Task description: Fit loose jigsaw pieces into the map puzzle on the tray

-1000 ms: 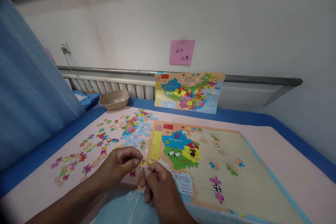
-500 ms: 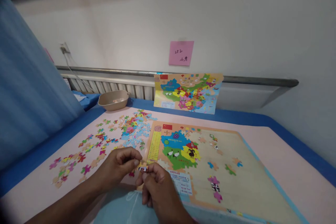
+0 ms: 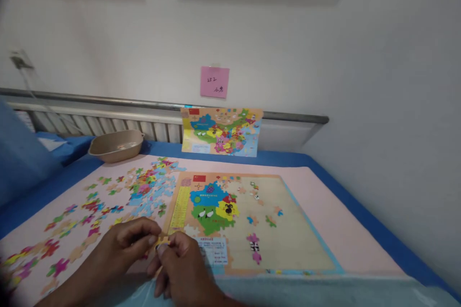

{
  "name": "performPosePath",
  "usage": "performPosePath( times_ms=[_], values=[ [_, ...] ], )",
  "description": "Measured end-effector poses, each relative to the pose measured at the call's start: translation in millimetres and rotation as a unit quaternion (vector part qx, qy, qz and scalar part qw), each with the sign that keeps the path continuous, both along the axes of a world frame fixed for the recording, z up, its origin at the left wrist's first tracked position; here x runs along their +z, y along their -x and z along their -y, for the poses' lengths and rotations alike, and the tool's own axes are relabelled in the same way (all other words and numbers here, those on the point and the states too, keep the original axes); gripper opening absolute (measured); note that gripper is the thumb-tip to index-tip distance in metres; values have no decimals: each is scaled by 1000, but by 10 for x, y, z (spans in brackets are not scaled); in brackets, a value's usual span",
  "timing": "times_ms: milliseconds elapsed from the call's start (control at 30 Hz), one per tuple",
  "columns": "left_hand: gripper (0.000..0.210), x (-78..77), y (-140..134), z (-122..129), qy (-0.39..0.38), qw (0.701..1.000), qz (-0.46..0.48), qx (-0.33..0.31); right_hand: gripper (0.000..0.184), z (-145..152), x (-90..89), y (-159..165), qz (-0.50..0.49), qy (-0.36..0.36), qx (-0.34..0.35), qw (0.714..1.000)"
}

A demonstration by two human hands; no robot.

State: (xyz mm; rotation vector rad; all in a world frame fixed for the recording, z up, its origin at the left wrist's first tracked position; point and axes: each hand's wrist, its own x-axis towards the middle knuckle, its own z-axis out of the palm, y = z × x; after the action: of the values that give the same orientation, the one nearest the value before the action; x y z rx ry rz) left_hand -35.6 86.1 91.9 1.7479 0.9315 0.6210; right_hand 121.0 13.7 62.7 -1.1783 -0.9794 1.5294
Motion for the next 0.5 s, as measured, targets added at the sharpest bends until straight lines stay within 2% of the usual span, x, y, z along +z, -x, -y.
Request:
performPosePath(
  times_ms=[267,400,500],
  values=[
    [39,-40,-5,-33,44,999,-22,22,63,0,33,7,-9,3,1,1000],
    [45,-203,58,-122,48,998,-39,22,66,-1,47,-7,-14,6,8,1000],
    [47,-320,111,-184,67,997,-31,21,56,4,107,-14,-11,22,6,1000]
  ],
)
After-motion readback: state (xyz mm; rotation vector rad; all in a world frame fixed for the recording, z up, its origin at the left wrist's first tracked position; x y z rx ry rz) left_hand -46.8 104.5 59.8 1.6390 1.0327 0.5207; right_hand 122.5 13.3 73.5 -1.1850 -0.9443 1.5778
